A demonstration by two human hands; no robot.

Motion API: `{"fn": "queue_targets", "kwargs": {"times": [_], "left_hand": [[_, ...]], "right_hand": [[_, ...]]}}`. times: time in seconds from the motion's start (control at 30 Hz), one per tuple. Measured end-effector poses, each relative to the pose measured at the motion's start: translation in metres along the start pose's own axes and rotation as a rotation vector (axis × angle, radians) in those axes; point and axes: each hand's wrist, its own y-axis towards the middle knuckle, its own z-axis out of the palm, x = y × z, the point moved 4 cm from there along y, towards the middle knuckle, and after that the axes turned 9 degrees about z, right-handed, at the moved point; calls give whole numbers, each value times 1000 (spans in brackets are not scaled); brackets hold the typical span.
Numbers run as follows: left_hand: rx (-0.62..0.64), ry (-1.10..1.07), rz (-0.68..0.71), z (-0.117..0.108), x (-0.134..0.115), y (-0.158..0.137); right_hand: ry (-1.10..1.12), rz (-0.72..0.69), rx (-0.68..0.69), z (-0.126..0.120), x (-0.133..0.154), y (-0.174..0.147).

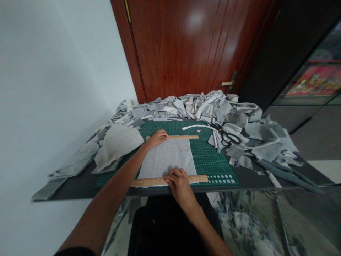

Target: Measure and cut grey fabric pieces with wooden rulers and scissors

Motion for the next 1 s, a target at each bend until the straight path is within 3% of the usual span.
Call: {"fn": "queue_targets", "kwargs": {"times": [1.0], "left_hand": [[0,-29,23,1,-1,0]], "right_hand": [[-39,-30,44,-5,3,-11]]}}
